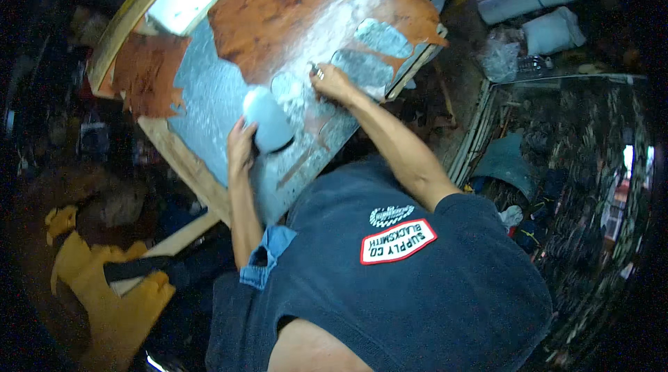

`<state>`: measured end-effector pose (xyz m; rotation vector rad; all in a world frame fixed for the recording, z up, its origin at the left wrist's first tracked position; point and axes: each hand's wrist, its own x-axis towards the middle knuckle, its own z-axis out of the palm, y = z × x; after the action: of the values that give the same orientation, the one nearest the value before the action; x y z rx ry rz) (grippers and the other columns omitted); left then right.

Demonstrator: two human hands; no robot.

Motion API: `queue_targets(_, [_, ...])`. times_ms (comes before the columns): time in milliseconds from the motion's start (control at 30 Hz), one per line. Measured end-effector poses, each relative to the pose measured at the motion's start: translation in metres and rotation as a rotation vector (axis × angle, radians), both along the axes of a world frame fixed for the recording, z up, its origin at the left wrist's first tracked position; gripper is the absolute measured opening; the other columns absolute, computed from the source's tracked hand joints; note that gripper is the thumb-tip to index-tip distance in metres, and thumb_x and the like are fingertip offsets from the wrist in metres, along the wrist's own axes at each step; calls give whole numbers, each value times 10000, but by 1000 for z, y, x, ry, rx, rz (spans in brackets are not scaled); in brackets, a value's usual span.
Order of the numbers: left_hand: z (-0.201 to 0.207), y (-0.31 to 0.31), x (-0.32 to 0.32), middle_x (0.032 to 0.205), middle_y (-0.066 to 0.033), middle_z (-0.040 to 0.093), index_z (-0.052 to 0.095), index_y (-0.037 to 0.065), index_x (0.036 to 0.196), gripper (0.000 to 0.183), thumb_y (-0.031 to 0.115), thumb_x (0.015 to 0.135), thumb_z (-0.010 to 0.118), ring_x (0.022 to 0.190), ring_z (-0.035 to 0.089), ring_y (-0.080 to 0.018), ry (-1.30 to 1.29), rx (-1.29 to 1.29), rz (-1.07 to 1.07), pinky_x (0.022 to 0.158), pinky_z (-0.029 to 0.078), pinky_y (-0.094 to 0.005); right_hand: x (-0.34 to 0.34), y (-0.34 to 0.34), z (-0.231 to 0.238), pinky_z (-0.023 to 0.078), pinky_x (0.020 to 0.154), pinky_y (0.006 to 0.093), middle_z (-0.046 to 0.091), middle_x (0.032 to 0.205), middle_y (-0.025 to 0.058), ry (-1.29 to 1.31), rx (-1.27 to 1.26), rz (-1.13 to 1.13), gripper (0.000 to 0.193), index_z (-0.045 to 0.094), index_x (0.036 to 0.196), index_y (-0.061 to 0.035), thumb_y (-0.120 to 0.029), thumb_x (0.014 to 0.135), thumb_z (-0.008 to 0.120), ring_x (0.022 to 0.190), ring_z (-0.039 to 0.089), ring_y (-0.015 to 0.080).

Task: Cutting out leather patterns using a precision blade following the contours of a metal template.

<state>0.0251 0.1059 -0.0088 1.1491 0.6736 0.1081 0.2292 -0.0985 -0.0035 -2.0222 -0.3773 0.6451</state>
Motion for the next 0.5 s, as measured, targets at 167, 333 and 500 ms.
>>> queue_targets(167, [28, 33, -32, 1196, -128, 643, 452, -57, 1384, 444, 69, 969, 544, 1033, 629, -168, -57, -76, -154, 906, 501, -285, -13, 7, 43, 485, 483, 304, 611, 586, 66, 225, -62, 71, 293, 678, 872, -45, -328, 897, 606, 493, 583, 156])
queue_targets(333, [43, 10, 10, 1067, -12, 670, 541, -36, 1328, 384, 135, 984, 560, 843, 594, -50, -157, -79, -335, 746, 467, -195, -29, 8, 76, 380, 359, 240, 575, 568, 18, 457, 238, 227, 397, 685, 937, -20, -413, 918, 633, 397, 469, 78])
queue_targets(500, [35, 3, 36, 1084, -13, 669, 538, -36, 1332, 386, 133, 985, 556, 860, 595, -51, -129, -108, -412, 770, 463, -190, 0, 8, 79, 374, 364, 229, 573, 579, 21, 702, 305, 234, 376, 656, 950, -16, -388, 948, 600, 404, 466, 81])
